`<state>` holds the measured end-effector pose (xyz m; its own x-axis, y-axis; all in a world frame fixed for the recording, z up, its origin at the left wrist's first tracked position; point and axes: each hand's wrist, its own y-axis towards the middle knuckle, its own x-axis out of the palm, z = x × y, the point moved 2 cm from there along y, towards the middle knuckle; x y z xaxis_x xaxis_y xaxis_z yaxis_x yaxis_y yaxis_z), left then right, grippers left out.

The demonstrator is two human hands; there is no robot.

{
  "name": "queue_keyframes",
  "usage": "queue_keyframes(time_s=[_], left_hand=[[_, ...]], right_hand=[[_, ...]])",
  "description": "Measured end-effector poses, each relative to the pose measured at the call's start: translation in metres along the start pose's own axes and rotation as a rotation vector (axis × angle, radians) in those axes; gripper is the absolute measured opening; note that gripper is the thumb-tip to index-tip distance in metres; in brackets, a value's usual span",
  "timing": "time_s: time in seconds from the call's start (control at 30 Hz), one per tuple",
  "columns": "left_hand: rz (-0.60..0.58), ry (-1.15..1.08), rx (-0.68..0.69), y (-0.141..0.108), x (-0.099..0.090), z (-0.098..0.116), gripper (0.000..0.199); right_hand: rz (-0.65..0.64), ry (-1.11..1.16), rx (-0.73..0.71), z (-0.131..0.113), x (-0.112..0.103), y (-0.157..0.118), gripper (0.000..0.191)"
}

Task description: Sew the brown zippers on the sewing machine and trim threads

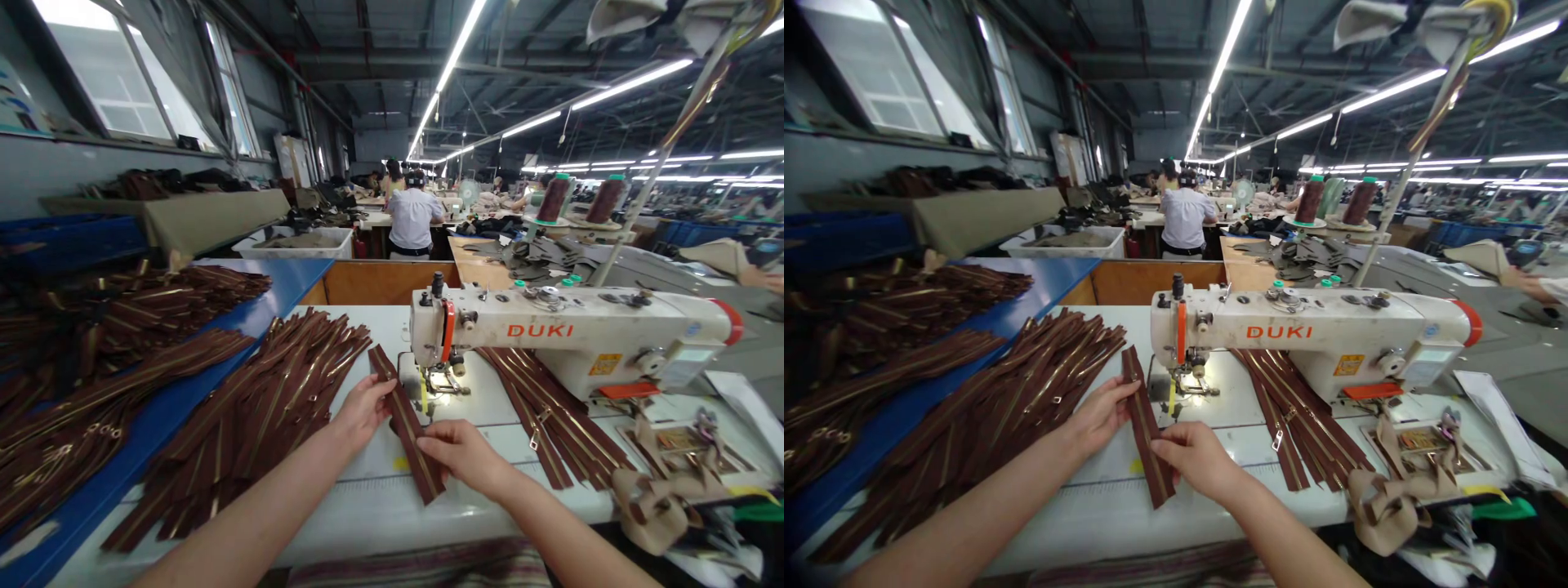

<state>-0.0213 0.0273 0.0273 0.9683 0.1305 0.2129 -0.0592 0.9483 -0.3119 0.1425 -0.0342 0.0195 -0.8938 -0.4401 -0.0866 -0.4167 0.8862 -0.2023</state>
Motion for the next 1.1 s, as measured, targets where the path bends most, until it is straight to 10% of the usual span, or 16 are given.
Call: queue_keyframes(time_s=[0.4,0.77,1.1], left_hand=[[-0.026,0.487,0.429,0.062,0.02,0.005,0.032],[-0.29,1.07,0.77,-0.004,0.02,-0.032,0.031],[-0.332,1.298,0.869,-0.003,0.017,-0.033,0.039]], right_hand=[[0.274,-0.102,0.079,0.017,-0.018,0.03,0.012],[0.191,-0.259,0.075,0.012,-0.023,0.031,0.028],[0.244,-1.086,-0.153,-0.007,-0.021,0.019,0.025]])
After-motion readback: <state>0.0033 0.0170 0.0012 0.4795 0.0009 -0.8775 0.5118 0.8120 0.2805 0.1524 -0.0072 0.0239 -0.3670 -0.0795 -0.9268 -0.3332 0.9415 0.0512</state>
